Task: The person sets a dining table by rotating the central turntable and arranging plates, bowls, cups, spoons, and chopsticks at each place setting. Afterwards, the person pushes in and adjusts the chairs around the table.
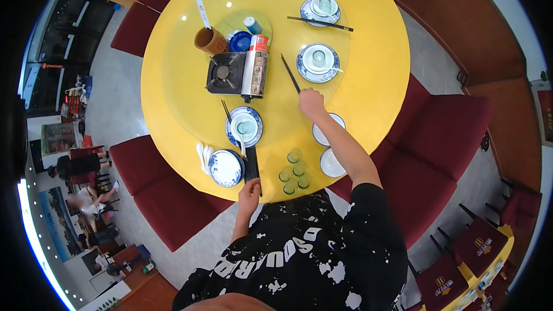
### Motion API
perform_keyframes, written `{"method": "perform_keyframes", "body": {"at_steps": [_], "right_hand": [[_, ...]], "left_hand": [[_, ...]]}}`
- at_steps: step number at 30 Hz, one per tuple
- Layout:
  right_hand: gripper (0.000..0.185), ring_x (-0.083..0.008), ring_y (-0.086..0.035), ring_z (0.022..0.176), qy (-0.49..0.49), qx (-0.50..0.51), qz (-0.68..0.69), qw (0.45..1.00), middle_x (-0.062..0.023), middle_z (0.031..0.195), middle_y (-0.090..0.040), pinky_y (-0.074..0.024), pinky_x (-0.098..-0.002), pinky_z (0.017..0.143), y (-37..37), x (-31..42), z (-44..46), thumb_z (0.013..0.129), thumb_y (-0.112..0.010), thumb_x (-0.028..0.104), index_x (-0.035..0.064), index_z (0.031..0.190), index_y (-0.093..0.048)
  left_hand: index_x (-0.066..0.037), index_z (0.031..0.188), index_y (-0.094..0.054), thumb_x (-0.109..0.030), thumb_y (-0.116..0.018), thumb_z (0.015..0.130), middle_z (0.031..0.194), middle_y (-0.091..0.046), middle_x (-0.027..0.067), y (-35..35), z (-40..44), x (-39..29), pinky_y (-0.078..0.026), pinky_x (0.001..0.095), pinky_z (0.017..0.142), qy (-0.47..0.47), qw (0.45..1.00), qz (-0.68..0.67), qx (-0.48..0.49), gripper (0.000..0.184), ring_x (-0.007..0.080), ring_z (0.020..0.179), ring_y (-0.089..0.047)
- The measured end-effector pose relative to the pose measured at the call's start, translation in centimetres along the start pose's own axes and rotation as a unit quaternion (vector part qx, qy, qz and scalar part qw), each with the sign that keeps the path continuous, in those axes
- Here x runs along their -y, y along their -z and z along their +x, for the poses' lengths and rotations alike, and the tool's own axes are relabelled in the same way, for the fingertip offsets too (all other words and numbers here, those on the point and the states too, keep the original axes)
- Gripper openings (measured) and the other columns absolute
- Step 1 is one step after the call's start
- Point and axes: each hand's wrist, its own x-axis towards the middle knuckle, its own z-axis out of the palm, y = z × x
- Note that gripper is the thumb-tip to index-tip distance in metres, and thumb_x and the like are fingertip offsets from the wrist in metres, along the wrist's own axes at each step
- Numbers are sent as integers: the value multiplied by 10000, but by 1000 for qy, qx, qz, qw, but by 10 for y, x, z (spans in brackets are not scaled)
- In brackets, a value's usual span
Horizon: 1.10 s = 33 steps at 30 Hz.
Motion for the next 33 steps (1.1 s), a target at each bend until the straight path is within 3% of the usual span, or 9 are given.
{"method": "perform_keyframes", "body": {"at_steps": [2, 5, 12, 15, 17, 21, 24, 29, 33], "right_hand": [[240, -390, -676, 830, -13, 34, 29, 999, -222, 886, -674, -559, -468, 732, 4, -12, -6, 708, -688, 189, -12, 841, -676], [237, -383, -677, 808, 2, -5, 35, 999, -218, 865, -673, -558, -470, 721, 17, 0, 4, 705, -685, 191, -15, 822, -673], [194, -349, -690, 817, 41, -32, -18, 998, -184, 887, -687, -563, -454, 685, 30, -14, -3, 719, -678, 158, 12, 845, -686], [210, -342, -688, 797, 60, -91, -38, 993, -178, 882, -683, -564, -462, 682, 37, -29, -7, 733, -673, 188, 13, 849, -678], [234, -351, -682, 771, 60, -125, -34, 990, -176, 865, -678, -567, -478, 687, 53, -37, -11, 743, -669, 227, 9, 830, -667], [243, -343, -679, 776, 11, -91, -37, 995, -172, 873, -677, -565, -461, 691, 74, -54, -16, 747, -677, 237, 15, 847, -671], [243, -339, -687, 810, -14, -57, -13, 998, -166, 897, -683, -565, -451, 694, 78, -69, -11, 757, -675, 247, 29, 866, -683], [218, -341, -665, 699, -46, -85, 77, 992, -146, 755, -674, -533, -463, 643, 70, -82, -8, 744, -696, 243, 67, 864, -649], [233, -339, -666, 694, -56, -110, 110, 986, -141, 727, -676, -524, -453, 629, 61, -86, -5, 756, -705, 258, 64, 865, -632]], "left_hand": [[25, 1200, -634, -105, -560, 974, 946, -695, 96, -11, 1, 12, -509, 264, 662, -31, 999, 6, 7, 270, 113, 723, -621], [1, 1173, -656, -127, -583, 950, 1021, -716, 159, 5, 10, -9, -524, 325, 771, 28, 999, 8, 17, 267, 227, 861, -684], [-3, 1171, -659, -127, -569, 955, 1025, -714, 170, 4, 10, -20, -529, 332, 777, 19, 999, 34, 23, 265, 247, 869, -689], [30, 1192, -637, -118, -563, 973, 945, -703, 107, 1, 9, -5, -509, 271, 647, -19, 999, 24, 13, 274, 123, 710, -628], [30, 1192, -636, -120, -563, 974, 955, -703, 110, -1, 9, 0, -510, 270, 654, -9, 1000, 25, 15, 275, 123, 719, -630], [26, 1192, -637, -125, -565, 975, 974, -703, 113, -3, 7, 6, -511, 268, 673, -8, 1000, 19, 14, 274, 123, 741, -633], [6, 1192, -648, -135, -568, 960, 1007, -710, 166, -1, 8, -2, -525, 317, 785, 25, 999, 30, 28, 283, 223, 869, -684], [9, 1190, -647, -131, -566, 965, 991, -710, 154, 4, 6, -8, -525, 309, 750, 28, 999, 14, 28, 277, 196, 833, -673], [21, 1187, -644, -120, -560, 968, 972, -705, 139, 6, 5, -3, -517, 290, 704, 14, 1000, 16, 16, 273, 161, 778, -652]]}}
